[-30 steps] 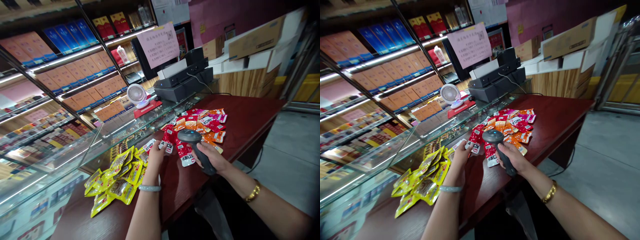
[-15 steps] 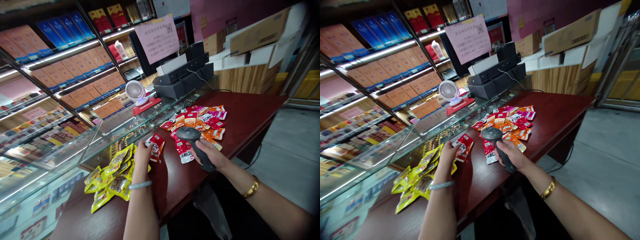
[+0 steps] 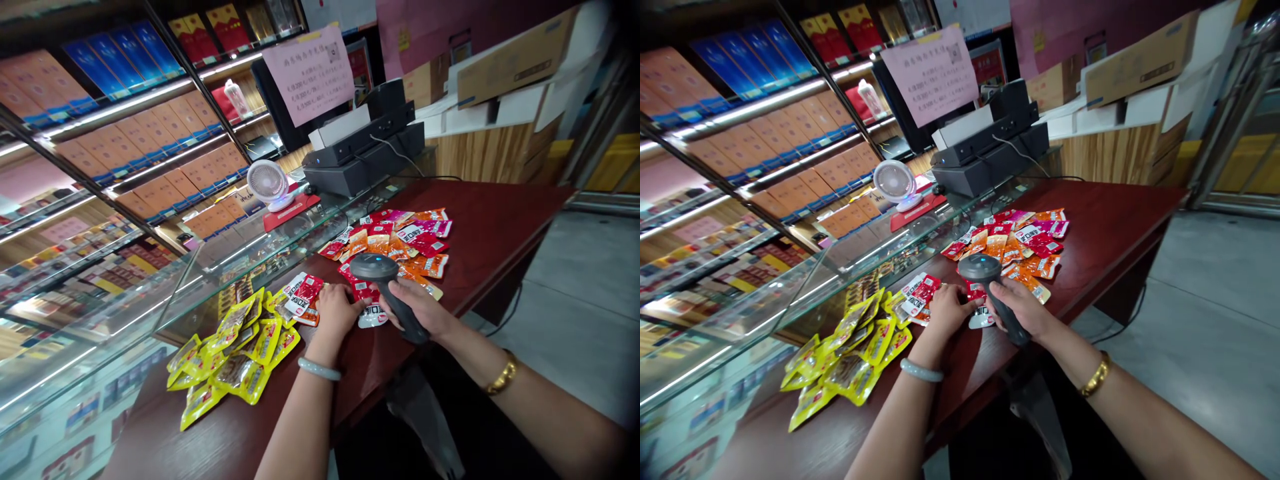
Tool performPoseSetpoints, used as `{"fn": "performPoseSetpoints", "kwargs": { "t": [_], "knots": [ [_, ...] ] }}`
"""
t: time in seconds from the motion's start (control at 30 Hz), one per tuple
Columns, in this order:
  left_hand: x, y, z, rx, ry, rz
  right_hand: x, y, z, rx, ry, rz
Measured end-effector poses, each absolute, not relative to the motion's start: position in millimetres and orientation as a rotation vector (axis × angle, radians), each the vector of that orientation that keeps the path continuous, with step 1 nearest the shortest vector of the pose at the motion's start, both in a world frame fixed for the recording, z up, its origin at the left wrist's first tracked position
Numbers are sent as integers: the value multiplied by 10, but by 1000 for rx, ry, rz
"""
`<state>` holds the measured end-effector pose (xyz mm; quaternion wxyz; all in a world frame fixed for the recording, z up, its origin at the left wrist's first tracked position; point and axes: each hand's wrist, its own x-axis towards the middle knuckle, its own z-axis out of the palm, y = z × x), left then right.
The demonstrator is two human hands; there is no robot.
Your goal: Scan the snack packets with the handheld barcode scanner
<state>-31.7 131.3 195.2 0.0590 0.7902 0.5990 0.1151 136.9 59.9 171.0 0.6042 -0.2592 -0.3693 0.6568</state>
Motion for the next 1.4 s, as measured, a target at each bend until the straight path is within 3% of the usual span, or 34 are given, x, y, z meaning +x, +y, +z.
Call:
{"fn": "performPoseSetpoints", "kwargs": {
  "t": [0.13, 0.4, 0.7, 0.9, 1.0, 1.1, 1.27, 1.4],
  "knots": [
    [-339, 1342, 1967, 2296, 1772, 350, 1360, 587, 1716, -597, -860, 1513],
    [-588, 1506, 2034, 2025, 1831, 682, 1371, 591, 1714, -562, -928, 1558],
    [-599, 1514, 2075, 2047, 1885, 683, 1380, 599, 1693, -578, -967, 1606],
    [-906, 1545, 2336, 1927, 2239, 606, 1377, 582, 1734, -597, -922, 1567],
    [-984, 1516, 2410, 1952, 2480, 767, 1375, 580, 1750, -617, -910, 1553],
    [-852, 1468, 2337, 2134, 2379, 894, 1373, 585, 1745, -602, -917, 1558],
    [-431, 1493, 2125, 2363, 1994, 500, 1369, 595, 1733, -591, -933, 1567],
    [-199, 1647, 2056, 2296, 2035, 324, 1360, 610, 1705, -588, -912, 1570]
  ]
}}
